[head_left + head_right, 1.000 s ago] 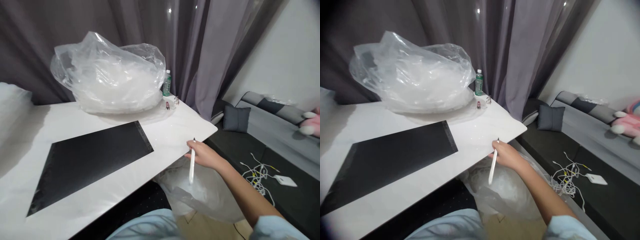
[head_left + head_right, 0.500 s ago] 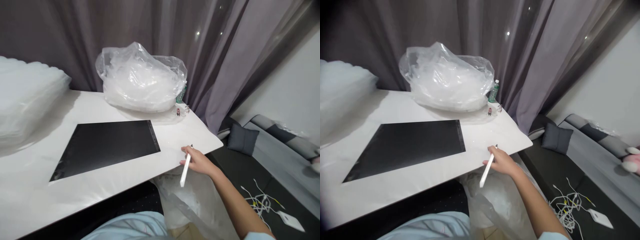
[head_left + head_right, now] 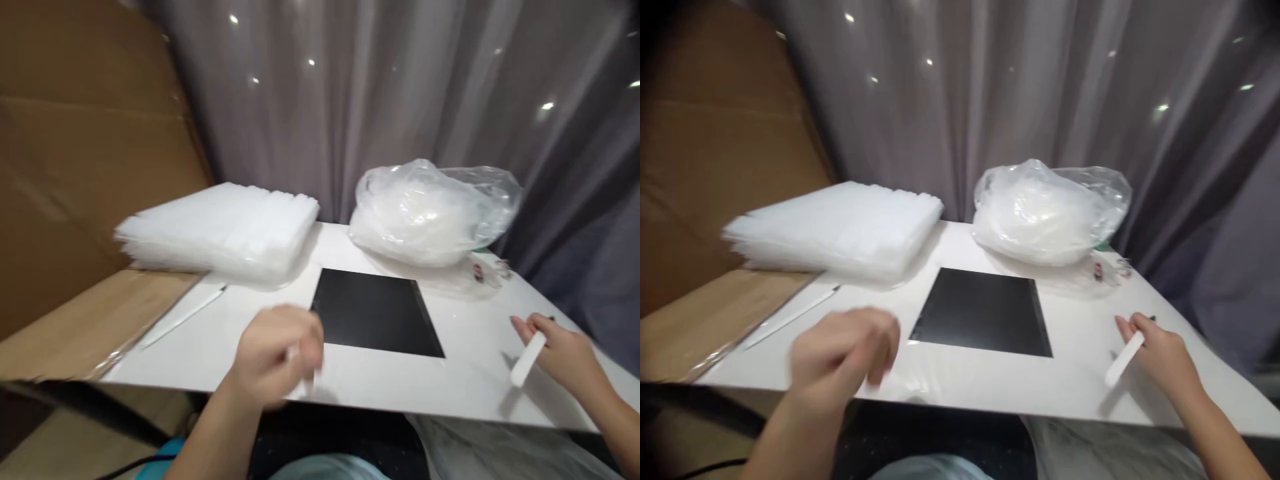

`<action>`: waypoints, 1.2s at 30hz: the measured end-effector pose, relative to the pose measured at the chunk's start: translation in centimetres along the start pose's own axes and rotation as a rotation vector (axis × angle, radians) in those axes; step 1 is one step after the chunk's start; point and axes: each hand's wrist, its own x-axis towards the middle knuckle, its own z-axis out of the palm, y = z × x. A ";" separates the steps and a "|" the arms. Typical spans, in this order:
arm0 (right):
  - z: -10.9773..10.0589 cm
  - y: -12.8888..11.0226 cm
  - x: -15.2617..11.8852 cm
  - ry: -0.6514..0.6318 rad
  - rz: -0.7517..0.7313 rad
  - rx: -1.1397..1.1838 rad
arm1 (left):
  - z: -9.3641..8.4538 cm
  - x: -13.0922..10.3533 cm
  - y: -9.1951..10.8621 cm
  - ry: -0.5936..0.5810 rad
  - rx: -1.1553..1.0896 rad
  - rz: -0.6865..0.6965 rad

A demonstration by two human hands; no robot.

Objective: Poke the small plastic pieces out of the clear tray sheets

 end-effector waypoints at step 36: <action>-6.4 -39.3 17.9 0.471 -0.637 1.675 | -21.5 20.8 -8.3 0.563 -0.569 -0.009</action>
